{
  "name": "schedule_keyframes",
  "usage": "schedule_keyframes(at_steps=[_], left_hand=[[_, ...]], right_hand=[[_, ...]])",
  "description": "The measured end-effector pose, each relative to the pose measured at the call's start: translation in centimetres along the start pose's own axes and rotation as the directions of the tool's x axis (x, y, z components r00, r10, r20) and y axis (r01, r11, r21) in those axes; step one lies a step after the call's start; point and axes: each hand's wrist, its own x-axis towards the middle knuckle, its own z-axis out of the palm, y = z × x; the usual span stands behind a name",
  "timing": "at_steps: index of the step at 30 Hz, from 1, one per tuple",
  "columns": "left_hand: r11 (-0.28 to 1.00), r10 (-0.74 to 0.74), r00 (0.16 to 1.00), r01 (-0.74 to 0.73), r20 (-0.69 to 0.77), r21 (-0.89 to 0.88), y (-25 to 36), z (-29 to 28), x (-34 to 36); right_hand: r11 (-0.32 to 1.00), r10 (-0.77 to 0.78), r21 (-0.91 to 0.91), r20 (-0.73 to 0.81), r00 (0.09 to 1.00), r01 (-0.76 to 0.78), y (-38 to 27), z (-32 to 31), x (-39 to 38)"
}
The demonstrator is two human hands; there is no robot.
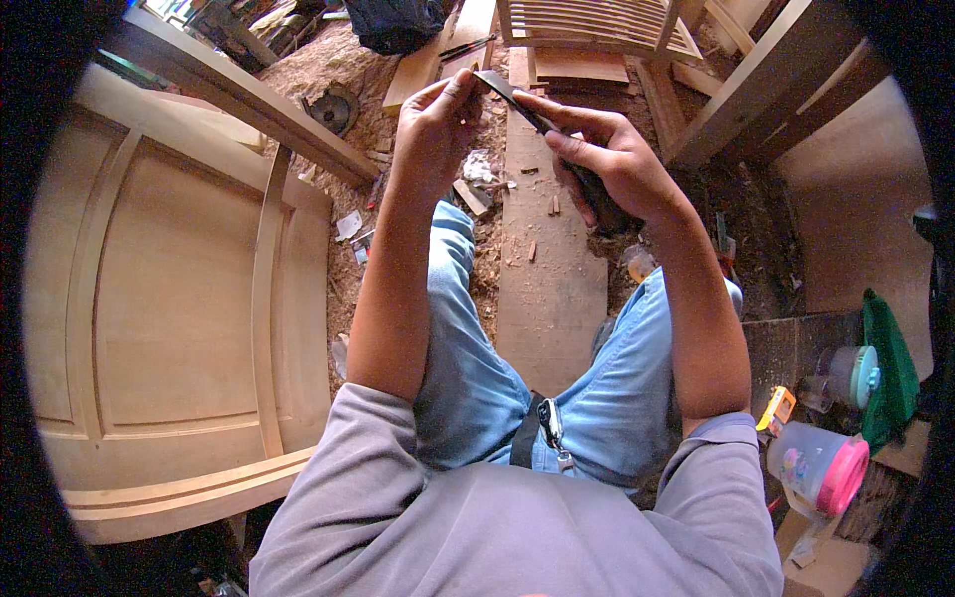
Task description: The person sits on the floor and uses a chisel to carve a small piece of wood held in the left hand. They repeatedly scrape the wood surface, pause to inspect the carved area, and continue carving with controlled strokes.
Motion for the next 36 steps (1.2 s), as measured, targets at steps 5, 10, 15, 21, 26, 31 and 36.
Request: schedule_keyframes(at_steps=[5, 10, 15, 21, 26, 31, 36], left_hand=[[1.0, -0.02, 0.998, 0.021, 0.068, -0.016, 0.0, -1.1, 0.4], [0.996, -0.008, 0.999, 0.003, 0.052, 0.09, -0.3, -1.6, 0.5], [0.986, 0.032, 0.999, -0.036, 0.029, 0.165, -0.3, -1.4, 0.3], [0.91, 0.058, 0.998, -0.06, 0.017, 0.41, 0.6, -1.2, -0.1], [0.846, 0.099, 0.992, -0.125, 0.078, 0.518, 1.1, -1.2, -0.5], [0.835, 0.169, 0.981, -0.194, 0.096, 0.514, 1.1, -1.8, -0.5], [0.828, 0.102, 0.992, -0.129, 0.079, 0.545, 1.3, -2.6, -0.3]], right_hand=[[0.991, 0.128, 0.036, 0.062, 0.99, -0.131, -0.7, -0.4, -0.5], [0.999, 0.028, -0.045, 0.037, 0.999, -0.027, -0.2, -0.2, -0.3], [0.996, 0.085, -0.038, 0.104, 0.991, -0.082, 0.1, -0.1, -0.2], [0.999, 0.043, -0.036, 0.116, 0.992, -0.039, -0.3, 0.7, -0.4], [0.974, 0.177, 0.118, 0.135, 0.975, -0.193, -0.6, 0.6, -0.6], [0.994, 0.088, -0.072, 0.108, 0.99, -0.081, 0.1, 1.5, -0.1], [0.975, 0.128, 0.171, 0.108, 0.986, -0.145, 1.0, 2.3, 0.4]])
